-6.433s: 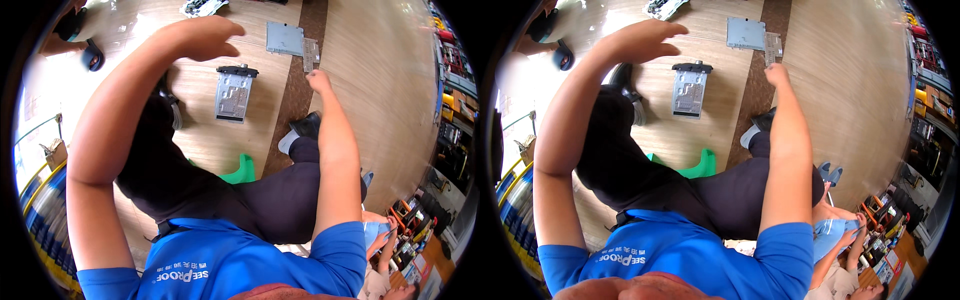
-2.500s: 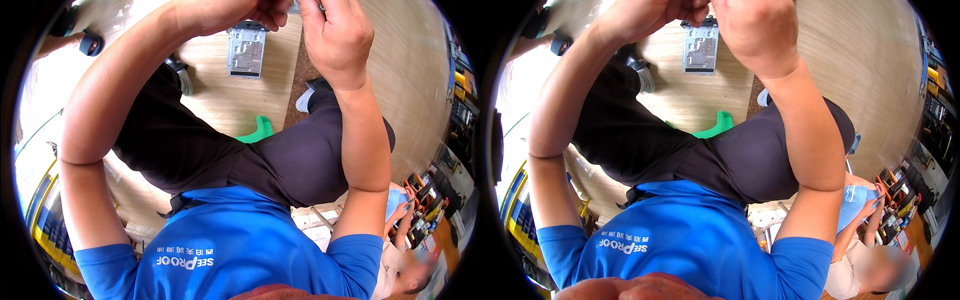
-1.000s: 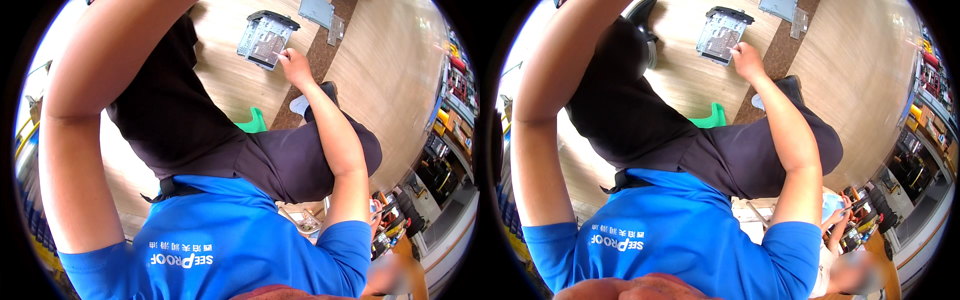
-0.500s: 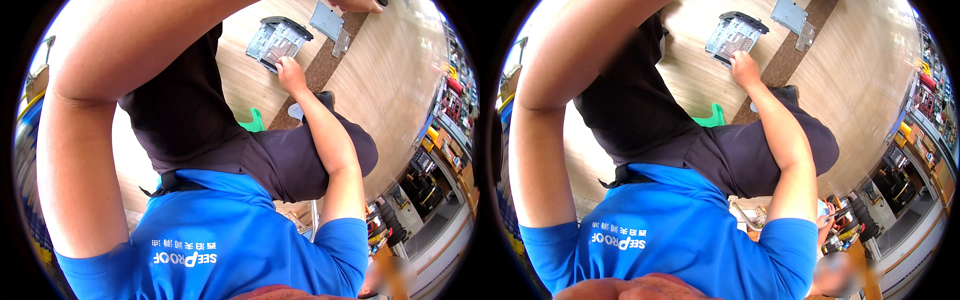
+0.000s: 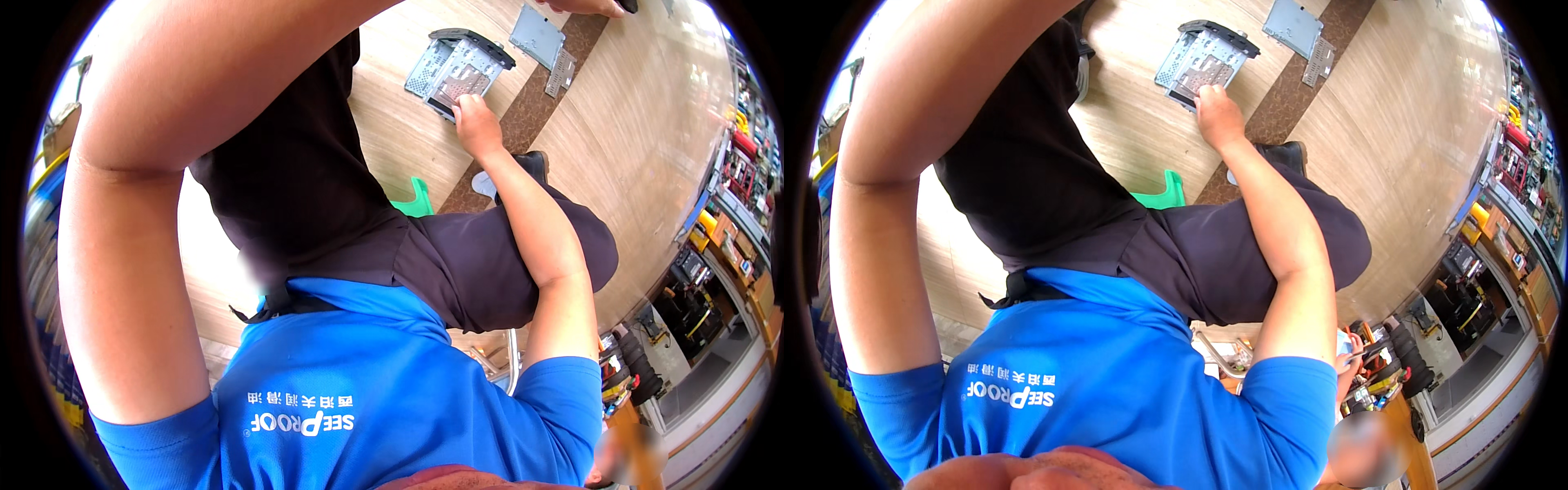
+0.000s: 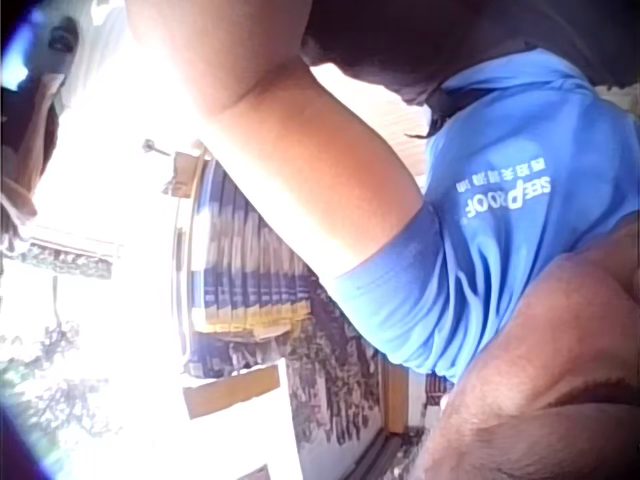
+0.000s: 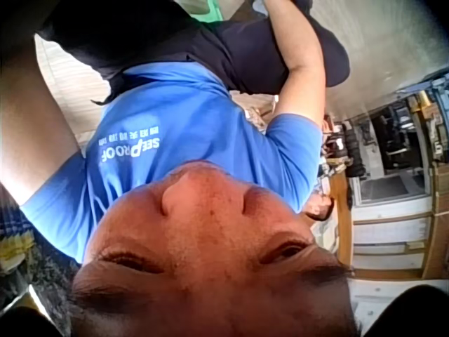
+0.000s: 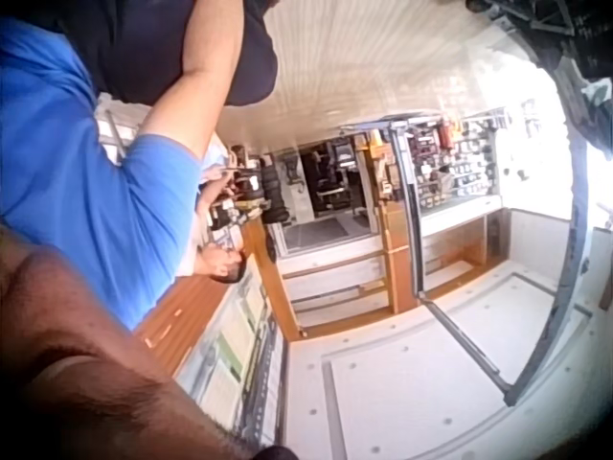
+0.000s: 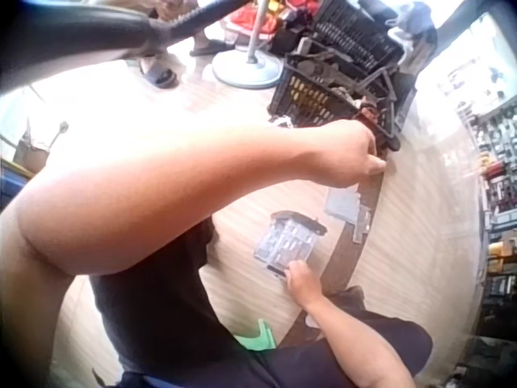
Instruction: The person disassembles a silver electronic housing using a screwdriver, removing small screws and placing them on the floor before detaching internal components.
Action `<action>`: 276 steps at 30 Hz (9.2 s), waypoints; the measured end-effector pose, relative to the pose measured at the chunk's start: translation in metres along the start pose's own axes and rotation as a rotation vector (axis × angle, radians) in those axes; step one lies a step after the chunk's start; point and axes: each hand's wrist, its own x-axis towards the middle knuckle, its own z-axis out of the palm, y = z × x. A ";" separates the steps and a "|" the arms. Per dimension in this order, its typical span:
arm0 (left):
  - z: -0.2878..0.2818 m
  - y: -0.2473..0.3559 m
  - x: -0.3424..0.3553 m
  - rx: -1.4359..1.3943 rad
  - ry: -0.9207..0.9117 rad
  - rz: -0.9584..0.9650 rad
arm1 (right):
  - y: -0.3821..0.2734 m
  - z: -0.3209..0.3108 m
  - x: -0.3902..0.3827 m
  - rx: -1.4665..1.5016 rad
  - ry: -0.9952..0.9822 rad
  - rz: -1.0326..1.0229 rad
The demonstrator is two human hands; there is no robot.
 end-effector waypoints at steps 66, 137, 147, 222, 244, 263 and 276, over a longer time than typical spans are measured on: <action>0.010 0.020 -0.027 0.590 -0.670 -0.031 | -0.027 -0.061 -0.040 0.098 0.135 -0.082; 0.015 0.018 -0.032 0.590 -0.656 -0.008 | -0.033 -0.053 -0.033 -0.009 0.005 -0.017; 0.008 0.019 -0.032 0.641 -0.662 -0.019 | -0.039 -0.060 -0.023 0.018 -0.032 0.079; 0.023 0.017 -0.037 0.579 -0.671 -0.145 | -0.039 -0.061 -0.034 -0.027 0.008 -0.048; 0.030 0.006 -0.035 0.589 -0.647 -0.103 | -0.044 -0.065 -0.032 0.002 0.042 -0.125; 0.027 0.013 -0.038 0.569 -0.668 -0.108 | -0.047 -0.068 -0.036 -0.028 -0.077 0.008; 0.030 0.009 -0.037 0.579 -0.672 -0.076 | -0.044 -0.063 -0.035 -0.042 -0.028 -0.020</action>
